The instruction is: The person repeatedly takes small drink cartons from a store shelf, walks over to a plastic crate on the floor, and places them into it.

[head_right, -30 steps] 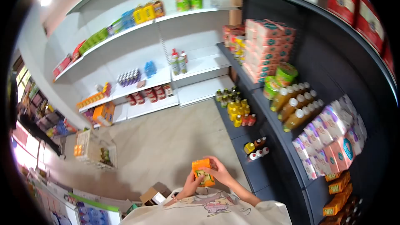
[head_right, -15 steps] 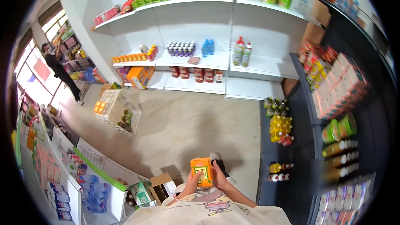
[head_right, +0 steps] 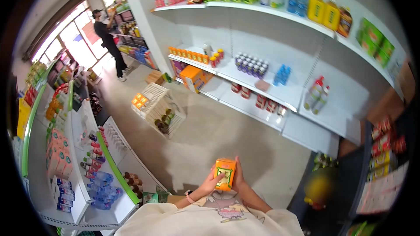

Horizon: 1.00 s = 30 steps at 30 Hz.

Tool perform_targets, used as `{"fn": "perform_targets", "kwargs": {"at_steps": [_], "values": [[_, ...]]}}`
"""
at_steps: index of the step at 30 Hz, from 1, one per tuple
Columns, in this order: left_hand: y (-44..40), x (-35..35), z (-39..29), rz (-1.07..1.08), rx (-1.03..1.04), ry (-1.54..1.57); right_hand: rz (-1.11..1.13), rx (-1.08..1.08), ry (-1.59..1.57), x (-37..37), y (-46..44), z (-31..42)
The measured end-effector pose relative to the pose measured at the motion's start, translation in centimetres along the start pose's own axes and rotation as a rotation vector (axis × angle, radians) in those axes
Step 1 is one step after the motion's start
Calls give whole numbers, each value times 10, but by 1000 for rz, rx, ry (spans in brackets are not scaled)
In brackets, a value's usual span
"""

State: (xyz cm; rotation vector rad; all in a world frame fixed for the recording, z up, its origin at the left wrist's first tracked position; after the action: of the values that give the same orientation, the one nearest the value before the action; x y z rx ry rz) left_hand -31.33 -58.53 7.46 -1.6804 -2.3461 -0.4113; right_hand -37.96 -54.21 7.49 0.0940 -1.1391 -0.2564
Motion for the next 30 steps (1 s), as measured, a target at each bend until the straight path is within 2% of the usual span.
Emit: {"fn": "perform_targets", "kwargs": {"at_steps": [2,5,6,9,13,16,20,27,30], "values": [[-16,-15,-17,-58,-6,35,6,-7,18,2,-31,12],[-30,-50,4,-160,-3,13,-87,93,63,-13,-65,7],[-32,-57,6,-196,50,61,-77,144,64,-16,-77,4],[-38,-87,16,-312,38,93,-52,289,72,-22,-111,-7],[-65,-143,11,-391,32,360,-68,424,109,-11,-179,-9],[-90,-197,-24,-470,146,327,-113,427,182,7,-247,-3],[-126,-276,-73,-447,125,292,-74,386,156,36,-345,3],[-171,-417,-153,-556,248,178,96,404,90,96,-507,-4],[-177,-461,-165,-578,158,354,40,406,140,101,-556,-18]]}}
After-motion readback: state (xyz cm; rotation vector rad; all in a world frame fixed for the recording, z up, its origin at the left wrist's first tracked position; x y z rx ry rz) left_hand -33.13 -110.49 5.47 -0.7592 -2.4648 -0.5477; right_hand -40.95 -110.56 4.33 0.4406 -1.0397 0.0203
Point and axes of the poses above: each hand's wrist, its own y-axis away from the middle knuckle, its own x-axis out of the palm, z = x × y, the point moved 6 cm from there along -y, towards the middle knuckle, and after that the axes turned 9 degrees about z, right-handed, at the moved point
